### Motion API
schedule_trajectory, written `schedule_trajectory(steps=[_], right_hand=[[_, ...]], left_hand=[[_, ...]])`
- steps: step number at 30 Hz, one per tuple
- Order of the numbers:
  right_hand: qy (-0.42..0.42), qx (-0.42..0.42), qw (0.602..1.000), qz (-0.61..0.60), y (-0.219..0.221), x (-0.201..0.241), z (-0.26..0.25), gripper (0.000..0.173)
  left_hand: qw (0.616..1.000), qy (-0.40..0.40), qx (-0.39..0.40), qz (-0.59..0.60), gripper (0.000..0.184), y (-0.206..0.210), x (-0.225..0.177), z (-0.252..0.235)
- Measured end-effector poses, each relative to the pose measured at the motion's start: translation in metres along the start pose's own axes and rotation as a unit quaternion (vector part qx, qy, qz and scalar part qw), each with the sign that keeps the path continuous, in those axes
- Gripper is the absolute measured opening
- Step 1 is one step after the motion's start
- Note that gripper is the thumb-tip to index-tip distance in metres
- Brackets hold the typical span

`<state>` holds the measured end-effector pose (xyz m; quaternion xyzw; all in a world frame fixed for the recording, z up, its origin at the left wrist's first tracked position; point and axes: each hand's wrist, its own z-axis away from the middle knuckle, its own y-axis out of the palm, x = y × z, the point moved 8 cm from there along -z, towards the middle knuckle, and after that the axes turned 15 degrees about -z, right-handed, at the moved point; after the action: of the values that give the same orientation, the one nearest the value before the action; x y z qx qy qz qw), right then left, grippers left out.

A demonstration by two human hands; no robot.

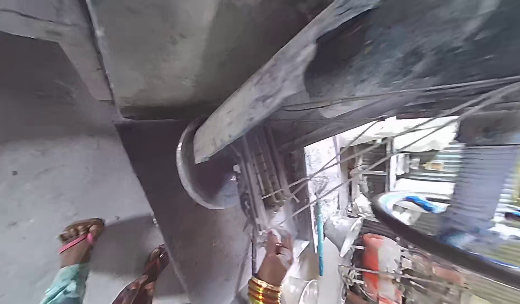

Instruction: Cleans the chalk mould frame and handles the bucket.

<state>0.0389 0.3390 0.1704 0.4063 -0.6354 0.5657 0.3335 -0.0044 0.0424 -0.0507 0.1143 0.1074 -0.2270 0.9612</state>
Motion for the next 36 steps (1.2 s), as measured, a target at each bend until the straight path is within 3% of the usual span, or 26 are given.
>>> schedule_trajectory(steps=[2, 5, 9, 12, 15, 18, 21, 28, 36], right_hand=[[0.064, -0.056, 0.996, -0.036, -0.01, -0.017, 0.01, 0.039], [0.239, -0.104, 0.965, -0.042, -0.014, -0.068, 0.033, 0.044], [0.459, -0.061, 0.885, -0.047, 0.022, -0.174, 0.065, 0.047], [0.55, -0.035, 0.833, -0.05, 0.054, -0.249, 0.073, 0.054], [0.576, -0.007, 0.809, -0.119, 0.094, -0.281, 0.066, 0.051], [0.566, -0.091, 0.779, -0.255, 0.121, -0.286, 0.048, 0.042], [0.572, -0.132, 0.761, -0.275, 0.121, -0.285, 0.04, 0.044], [0.551, -0.119, 0.799, -0.21, 0.106, -0.287, 0.036, 0.043], [0.535, -0.098, 0.827, -0.143, 0.076, -0.289, 0.051, 0.039]], left_hand=[[1.0, -0.006, -0.018, 0.008, 0.033, -0.005, 0.006, -0.001], [0.999, -0.005, -0.038, 0.007, 0.033, -0.008, 0.017, -0.008], [0.999, -0.008, -0.046, -0.013, 0.033, -0.011, 0.022, -0.018], [0.997, -0.024, -0.057, -0.041, 0.033, -0.009, 0.032, -0.025], [0.995, -0.037, -0.05, -0.078, 0.034, -0.006, 0.035, -0.022], [0.992, -0.037, -0.054, -0.109, 0.035, -0.012, 0.028, -0.021], [0.989, -0.029, -0.044, -0.136, 0.036, -0.007, 0.021, -0.019], [0.982, -0.03, -0.048, -0.181, 0.036, -0.004, 0.027, -0.016], [0.986, -0.036, -0.059, -0.151, 0.034, 0.001, 0.03, -0.014]])
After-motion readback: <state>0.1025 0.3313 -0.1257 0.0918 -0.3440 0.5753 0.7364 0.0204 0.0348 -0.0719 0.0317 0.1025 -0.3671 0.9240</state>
